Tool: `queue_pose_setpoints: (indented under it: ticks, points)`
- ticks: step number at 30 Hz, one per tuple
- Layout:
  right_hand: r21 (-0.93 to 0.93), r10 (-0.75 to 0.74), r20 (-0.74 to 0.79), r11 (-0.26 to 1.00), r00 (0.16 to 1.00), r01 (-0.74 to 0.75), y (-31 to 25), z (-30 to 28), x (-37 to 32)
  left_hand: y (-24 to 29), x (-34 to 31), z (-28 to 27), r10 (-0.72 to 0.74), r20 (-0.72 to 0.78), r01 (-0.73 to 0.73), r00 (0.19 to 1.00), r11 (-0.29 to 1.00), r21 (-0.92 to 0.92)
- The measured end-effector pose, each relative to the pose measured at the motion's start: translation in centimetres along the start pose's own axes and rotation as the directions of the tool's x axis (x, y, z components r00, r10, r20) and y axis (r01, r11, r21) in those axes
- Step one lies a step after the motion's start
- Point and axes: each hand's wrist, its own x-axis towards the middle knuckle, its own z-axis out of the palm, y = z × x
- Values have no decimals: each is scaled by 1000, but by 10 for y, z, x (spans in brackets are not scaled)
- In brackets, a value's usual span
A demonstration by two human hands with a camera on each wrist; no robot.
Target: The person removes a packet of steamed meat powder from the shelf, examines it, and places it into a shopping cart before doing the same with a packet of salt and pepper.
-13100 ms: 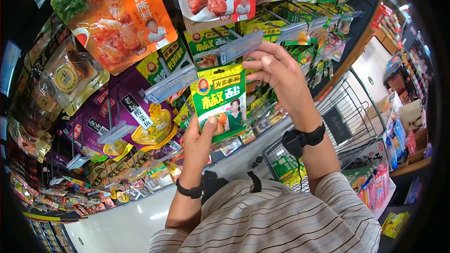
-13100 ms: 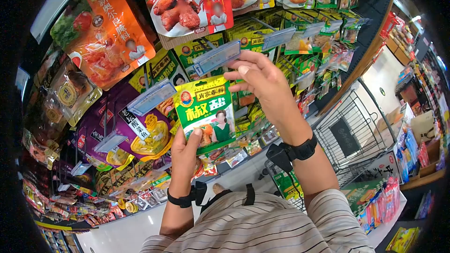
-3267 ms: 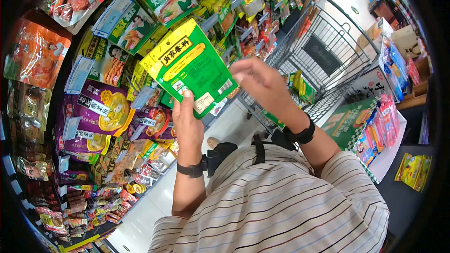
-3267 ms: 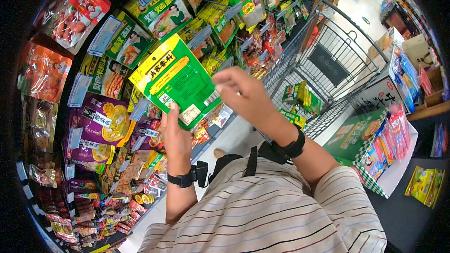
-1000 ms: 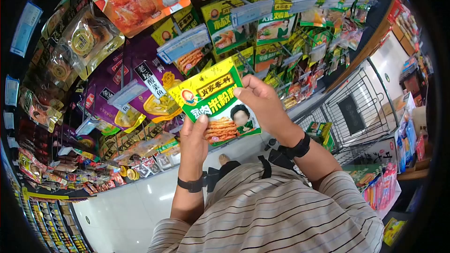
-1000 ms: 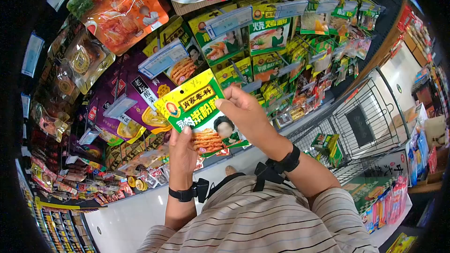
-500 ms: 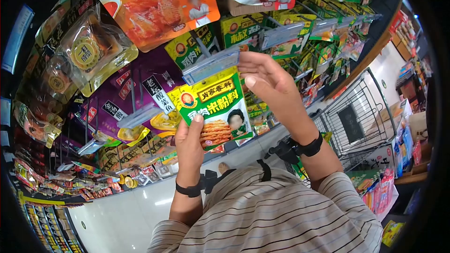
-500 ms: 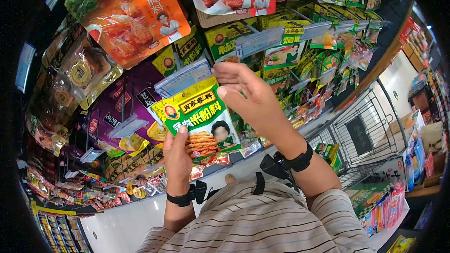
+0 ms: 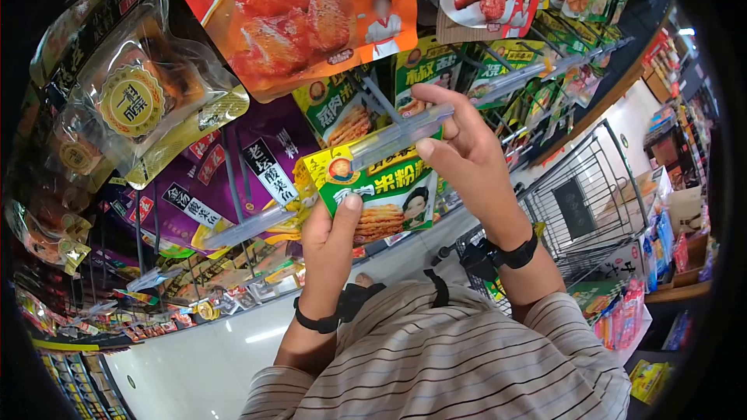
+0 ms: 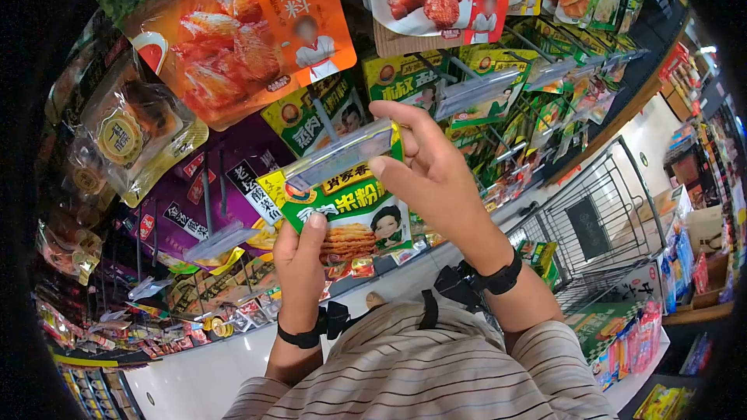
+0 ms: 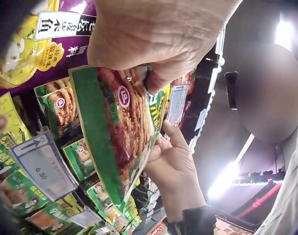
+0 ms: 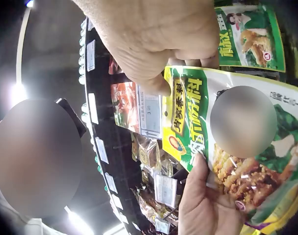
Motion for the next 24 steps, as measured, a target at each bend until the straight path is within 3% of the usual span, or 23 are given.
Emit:
queue_pose_setpoints:
  ticks: [4, 7, 16, 24]
  points:
    - [-48, 62, -7, 997, 998, -62, -2, -2, 5, 3, 6, 2, 47, 14, -48, 999, 998, 27]
    - [8, -24, 6, 1000, 1000, 24, 14, -4, 12, 8, 10, 0, -7, 43, 8, 999, 1000, -17]
    - [47, -22, -33, 999, 999, 23, 27, -2, 21, 5, 24, 2, -13, 33, 12, 999, 1000, 22]
    - [127, -49, -71, 990, 996, 58, 30, 1, 28, 2, 27, 4, 60, 45, -63, 997, 995, 80]
